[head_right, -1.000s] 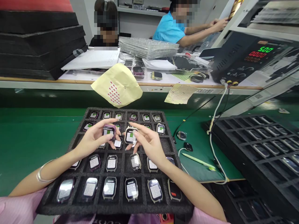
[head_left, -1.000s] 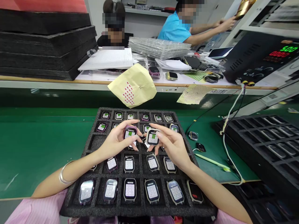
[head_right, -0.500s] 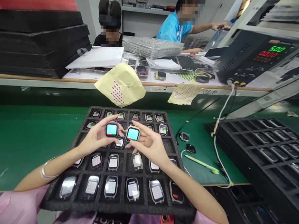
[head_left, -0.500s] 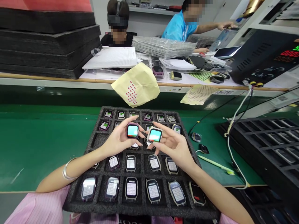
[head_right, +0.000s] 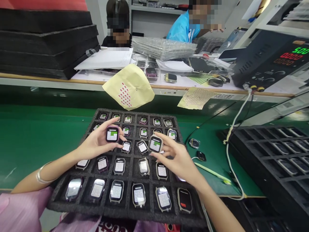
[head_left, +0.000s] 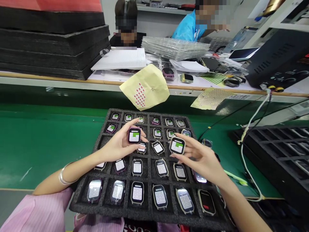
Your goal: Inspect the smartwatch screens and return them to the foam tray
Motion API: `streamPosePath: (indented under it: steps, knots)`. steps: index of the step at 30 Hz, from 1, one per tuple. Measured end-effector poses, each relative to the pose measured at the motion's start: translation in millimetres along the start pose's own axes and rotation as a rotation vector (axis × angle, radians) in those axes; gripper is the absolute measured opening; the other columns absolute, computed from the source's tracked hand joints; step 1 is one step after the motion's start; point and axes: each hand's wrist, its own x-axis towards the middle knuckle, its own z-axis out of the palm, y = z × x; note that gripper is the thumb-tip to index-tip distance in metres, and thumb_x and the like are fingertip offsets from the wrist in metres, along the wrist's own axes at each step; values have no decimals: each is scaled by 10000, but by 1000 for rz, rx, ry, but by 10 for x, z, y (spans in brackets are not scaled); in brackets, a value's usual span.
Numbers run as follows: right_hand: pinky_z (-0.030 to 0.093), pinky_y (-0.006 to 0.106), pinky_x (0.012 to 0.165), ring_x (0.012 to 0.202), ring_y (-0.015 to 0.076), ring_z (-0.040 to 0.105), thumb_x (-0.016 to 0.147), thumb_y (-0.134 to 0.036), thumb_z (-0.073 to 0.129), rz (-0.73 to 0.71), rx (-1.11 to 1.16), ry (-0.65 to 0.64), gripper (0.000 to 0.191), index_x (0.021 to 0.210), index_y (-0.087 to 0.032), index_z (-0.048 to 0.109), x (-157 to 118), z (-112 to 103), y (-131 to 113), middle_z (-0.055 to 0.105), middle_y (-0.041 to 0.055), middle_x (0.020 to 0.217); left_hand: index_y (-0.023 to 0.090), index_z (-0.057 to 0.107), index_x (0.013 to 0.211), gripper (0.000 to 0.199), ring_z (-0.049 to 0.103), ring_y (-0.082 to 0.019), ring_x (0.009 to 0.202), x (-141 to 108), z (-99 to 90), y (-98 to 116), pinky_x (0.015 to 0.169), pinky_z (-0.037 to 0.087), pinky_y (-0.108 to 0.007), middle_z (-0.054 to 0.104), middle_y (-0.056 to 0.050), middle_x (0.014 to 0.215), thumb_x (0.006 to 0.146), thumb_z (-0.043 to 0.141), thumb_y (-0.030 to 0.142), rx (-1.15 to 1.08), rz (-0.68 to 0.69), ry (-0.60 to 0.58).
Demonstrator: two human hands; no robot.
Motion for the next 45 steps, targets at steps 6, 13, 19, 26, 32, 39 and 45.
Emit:
streamPosePath:
  steps: [6,13,19,26,32,39,45]
  knots:
    - [507,317,552,633,183,584,838,-504,610,-55,-618,30,462,1188,-204,583,-181,-528,535,617,77,943,225,416,1287,499,591,-260,1068,-393,-529,-4,937,488,-435,590,-101,1171,832,609,292,822,-39,55]
    - [422,481,968,1143,322,511,898,-458,523,-170,-820,-69,454,1269,-198,536,-194,-670,636,509,143,1254,171,547,1190,459,509,-313,1086,-596,-1025,-24,929,425,-480,578,-135,1153,812,606,425,1410,-44,-53]
    - [463,425,846,1000,299,559,885,-402,576,-271,-961,-264,362,1144,-152,618,121,-393,385,564,136,1097,166,570,1132,352,496,-304,1072,-382,-729,55,896,419,-439,558,-131,1144,847,570,371,1477,15,-213]
    - [471,415,728,862,305,577,755,-362,738,-310,-1177,-398,316,948,-119,680,406,-214,366,576,125,954,91,600,945,251,516,-328,924,-43,-440,-68,781,452,-426,570,-161,956,791,654,281,1683,-94,-402]
    - [473,461,912,1051,306,584,742,-390,742,-139,-475,-339,340,1013,-196,671,456,-389,318,599,115,1163,113,593,871,276,528,-324,912,-36,-531,-182,793,464,-461,560,-147,945,765,692,348,1494,-43,-278]
    - [556,381,616,797,253,660,643,-390,834,-39,508,22,515,1103,-256,644,456,-80,-65,651,90,1096,172,578,1065,425,629,-228,930,-129,-471,-53,891,501,-414,649,-89,1022,713,749,336,515,-127,77]
    - [460,216,435,589,115,575,677,-211,804,95,593,-33,454,1075,-199,586,549,331,-167,654,72,981,160,579,1065,458,649,-167,859,29,-188,168,768,502,-266,697,-115,1038,653,775,126,-261,-283,175]
